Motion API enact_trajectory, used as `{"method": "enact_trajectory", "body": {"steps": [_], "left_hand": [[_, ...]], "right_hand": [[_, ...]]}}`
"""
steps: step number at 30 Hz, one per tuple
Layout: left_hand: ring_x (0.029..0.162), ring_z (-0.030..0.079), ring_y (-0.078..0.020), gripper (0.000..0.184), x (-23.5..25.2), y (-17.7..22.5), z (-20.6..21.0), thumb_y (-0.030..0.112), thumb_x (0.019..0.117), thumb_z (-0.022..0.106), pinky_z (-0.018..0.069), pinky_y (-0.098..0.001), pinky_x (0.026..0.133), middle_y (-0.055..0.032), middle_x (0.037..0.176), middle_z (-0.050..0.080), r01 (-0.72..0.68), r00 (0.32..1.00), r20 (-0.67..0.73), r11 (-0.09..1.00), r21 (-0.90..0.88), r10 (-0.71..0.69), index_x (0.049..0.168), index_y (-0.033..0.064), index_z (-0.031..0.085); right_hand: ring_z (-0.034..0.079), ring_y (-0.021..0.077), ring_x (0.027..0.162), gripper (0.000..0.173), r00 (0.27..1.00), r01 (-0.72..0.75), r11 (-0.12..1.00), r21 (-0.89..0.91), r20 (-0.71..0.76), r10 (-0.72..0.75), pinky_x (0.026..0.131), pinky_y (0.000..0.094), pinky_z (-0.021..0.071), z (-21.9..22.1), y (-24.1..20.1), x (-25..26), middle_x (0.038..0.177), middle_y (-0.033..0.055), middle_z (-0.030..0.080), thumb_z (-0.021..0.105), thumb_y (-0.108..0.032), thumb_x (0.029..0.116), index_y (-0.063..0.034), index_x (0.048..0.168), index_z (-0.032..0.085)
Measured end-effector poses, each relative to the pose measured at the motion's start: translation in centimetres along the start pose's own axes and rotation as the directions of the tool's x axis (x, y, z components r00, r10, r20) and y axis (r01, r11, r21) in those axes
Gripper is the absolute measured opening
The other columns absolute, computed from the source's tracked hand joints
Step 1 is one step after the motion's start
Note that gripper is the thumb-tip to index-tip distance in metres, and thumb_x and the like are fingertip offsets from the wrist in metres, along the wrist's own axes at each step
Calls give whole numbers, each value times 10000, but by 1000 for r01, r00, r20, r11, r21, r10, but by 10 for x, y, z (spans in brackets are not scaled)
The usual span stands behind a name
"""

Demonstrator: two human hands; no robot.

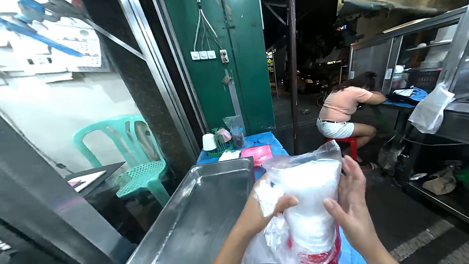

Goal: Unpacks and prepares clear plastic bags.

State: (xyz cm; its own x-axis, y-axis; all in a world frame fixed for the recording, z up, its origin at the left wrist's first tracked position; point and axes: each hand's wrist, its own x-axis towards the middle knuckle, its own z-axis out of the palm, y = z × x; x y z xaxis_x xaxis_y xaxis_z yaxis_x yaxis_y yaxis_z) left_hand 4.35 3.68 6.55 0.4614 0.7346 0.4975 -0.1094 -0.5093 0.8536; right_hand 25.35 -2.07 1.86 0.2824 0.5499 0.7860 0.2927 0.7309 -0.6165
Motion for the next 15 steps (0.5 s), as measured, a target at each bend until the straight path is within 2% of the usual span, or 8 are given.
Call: {"method": "enact_trajectory", "body": {"steps": [2,5,8,10,15], "left_hand": [[672,637,21,422,-1,2,7,207,790,857,557,-163,604,91,840,692,49,999,10,999,5,-49,1100,51,616],[732,644,46,470,-5,-8,13,221,785,847,559,-145,659,92,894,695,25,1000,-2,999,33,-25,1130,14,606],[775,648,44,528,-8,-13,14,264,796,847,565,-152,714,76,935,699,3,1000,10,1000,22,-4,1166,-14,594],[776,649,50,536,-8,-14,13,290,791,853,565,-149,711,85,928,701,-5,1000,20,1000,24,5,1159,-5,597],[857,656,53,606,-12,-17,15,338,794,846,564,-151,790,63,983,707,-24,999,23,998,59,22,1186,-42,585]], "right_hand": [[525,122,1318,930,1000,9,993,-114,5,-8,1074,322,487,10,0,-7,1499,144,474,726,-578,870,-72,1548,338],[511,58,1312,936,999,27,988,-153,-31,-32,1085,258,464,16,3,-17,1469,146,496,728,-576,869,-12,1512,347],[509,34,1308,925,997,44,987,-153,-52,-52,1083,234,462,18,7,-23,1467,124,500,731,-567,871,-22,1510,343],[500,22,1317,910,995,56,987,-151,-67,-67,1088,223,455,18,8,-26,1478,101,496,739,-553,871,-46,1516,345],[494,-2,1323,844,989,86,989,-120,-108,-99,1091,212,459,21,12,-34,1491,-19,483,759,-507,876,-174,1526,337]]}}
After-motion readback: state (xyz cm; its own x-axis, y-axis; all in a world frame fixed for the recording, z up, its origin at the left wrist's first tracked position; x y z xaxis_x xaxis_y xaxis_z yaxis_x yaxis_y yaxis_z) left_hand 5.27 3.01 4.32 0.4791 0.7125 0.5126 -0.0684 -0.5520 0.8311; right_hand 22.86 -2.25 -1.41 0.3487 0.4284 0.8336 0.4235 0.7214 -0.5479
